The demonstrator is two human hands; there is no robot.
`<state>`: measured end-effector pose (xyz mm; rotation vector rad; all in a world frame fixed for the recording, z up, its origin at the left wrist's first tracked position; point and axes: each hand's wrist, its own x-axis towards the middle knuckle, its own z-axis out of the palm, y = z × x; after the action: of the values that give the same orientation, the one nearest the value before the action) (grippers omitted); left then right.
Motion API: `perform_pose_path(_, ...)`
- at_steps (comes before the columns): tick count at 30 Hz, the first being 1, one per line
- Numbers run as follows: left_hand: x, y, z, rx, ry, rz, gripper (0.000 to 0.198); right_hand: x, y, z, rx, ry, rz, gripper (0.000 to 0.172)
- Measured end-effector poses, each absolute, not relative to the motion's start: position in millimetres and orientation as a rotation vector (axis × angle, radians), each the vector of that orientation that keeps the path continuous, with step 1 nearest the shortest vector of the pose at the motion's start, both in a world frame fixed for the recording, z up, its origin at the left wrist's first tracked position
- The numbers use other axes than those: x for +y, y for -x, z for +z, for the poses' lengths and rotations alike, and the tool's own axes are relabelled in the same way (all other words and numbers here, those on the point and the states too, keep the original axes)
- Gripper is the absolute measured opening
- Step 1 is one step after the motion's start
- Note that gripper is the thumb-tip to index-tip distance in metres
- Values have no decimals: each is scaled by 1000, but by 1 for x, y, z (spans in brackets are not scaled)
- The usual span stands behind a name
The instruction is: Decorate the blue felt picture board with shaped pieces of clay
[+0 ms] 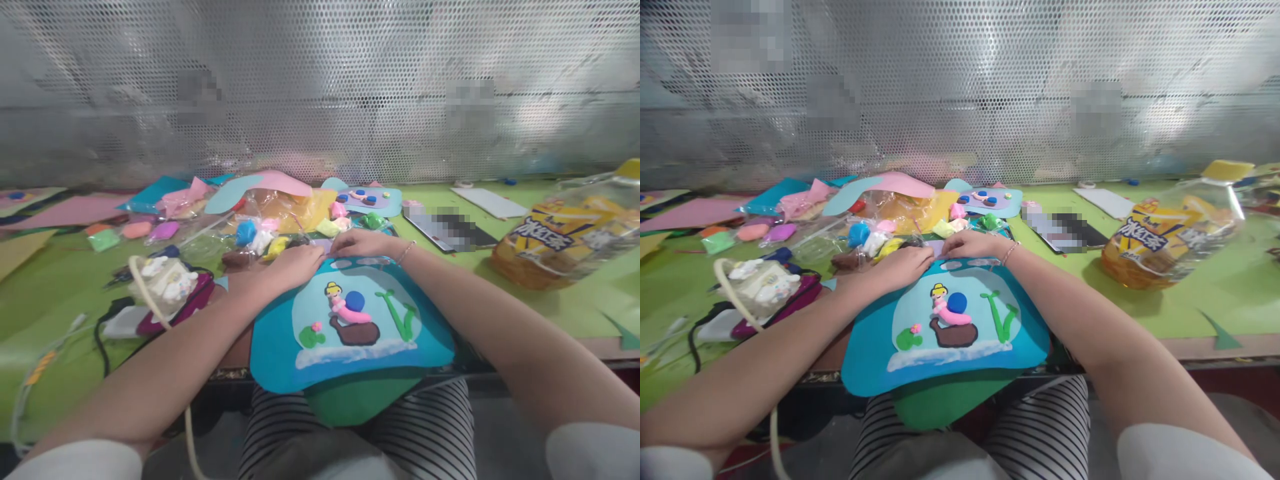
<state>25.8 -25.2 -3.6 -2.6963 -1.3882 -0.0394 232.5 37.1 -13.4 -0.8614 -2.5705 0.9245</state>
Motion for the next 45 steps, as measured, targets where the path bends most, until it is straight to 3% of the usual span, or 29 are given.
perform_pose_path(10, -16, -10, -3, -1327, 2653, 91, 33, 34, -229, -15, -2572, 869, 737, 20)
perform_pose_path(18, -25, -14, 4, -1362, 2502, 227, 24, 33, -225, -21, -2599, 785, 554, 22)
perform_pose_path(35, -21, -14, -4, -1263, 2449, 33, 23, 27, -218, -23, -2611, 650, 362, 23)
perform_pose_path(45, -28, -26, -4, -1073, 2658, -77, 21, 29, -218, -25, -2620, 682, 354, 12)
